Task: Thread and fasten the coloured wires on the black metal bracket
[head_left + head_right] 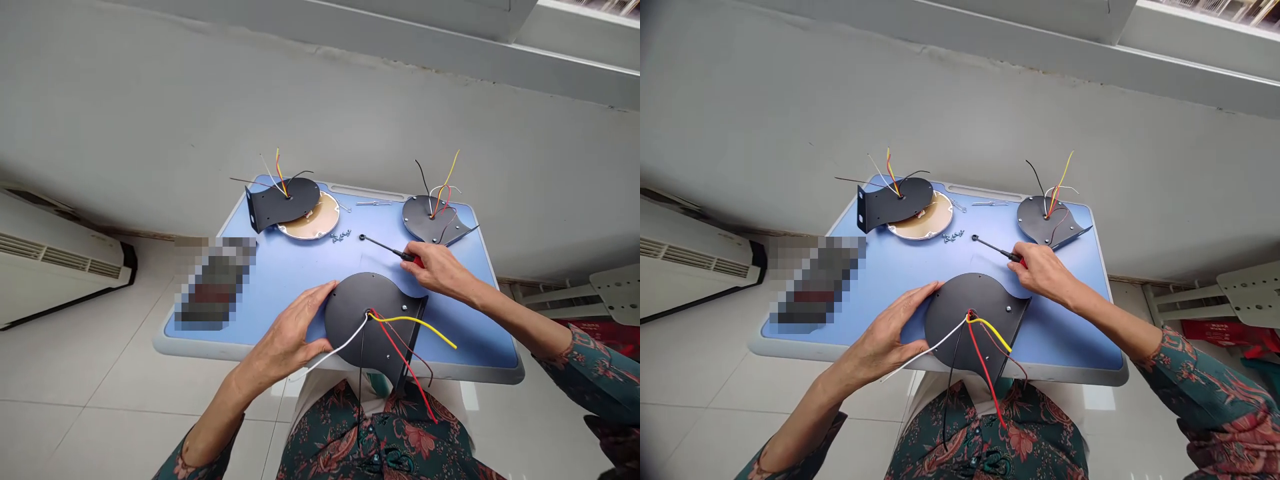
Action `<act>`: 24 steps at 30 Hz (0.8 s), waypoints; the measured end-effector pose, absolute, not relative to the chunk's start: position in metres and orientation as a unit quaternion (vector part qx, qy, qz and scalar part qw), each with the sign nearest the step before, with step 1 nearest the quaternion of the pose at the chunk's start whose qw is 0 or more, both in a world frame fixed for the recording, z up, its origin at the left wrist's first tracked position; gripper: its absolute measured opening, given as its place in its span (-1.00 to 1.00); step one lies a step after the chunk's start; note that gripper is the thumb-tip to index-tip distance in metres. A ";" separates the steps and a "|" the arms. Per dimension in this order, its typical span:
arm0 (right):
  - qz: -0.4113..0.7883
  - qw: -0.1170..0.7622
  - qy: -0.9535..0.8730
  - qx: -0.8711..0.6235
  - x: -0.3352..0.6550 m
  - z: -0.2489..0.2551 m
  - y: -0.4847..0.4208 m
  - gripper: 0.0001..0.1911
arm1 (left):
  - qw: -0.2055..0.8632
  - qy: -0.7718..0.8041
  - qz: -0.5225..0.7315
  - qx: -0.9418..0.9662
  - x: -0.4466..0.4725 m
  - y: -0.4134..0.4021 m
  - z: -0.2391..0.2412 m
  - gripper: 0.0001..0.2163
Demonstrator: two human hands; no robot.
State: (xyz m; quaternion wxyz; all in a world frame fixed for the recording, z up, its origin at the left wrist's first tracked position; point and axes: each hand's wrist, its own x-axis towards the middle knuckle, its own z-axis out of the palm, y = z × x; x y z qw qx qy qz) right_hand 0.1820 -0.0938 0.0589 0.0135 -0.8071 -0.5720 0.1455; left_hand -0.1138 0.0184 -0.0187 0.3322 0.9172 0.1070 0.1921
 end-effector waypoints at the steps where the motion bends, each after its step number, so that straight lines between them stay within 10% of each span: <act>1: 0.138 -0.001 -0.584 -0.800 0.183 0.056 -0.094 -0.81 | 0.332 0.108 0.192 0.917 -0.114 0.018 -0.018 -0.25; 14: 0.080 -0.188 -0.583 -0.786 0.170 0.067 -0.089 -0.78 | 0.331 0.104 0.189 0.919 -0.115 0.019 -0.019 -0.27; 24: 0.106 0.004 -0.635 -0.765 0.150 0.080 -0.136 -0.76 | 0.330 0.098 0.183 0.921 -0.114 0.018 -0.019 -0.30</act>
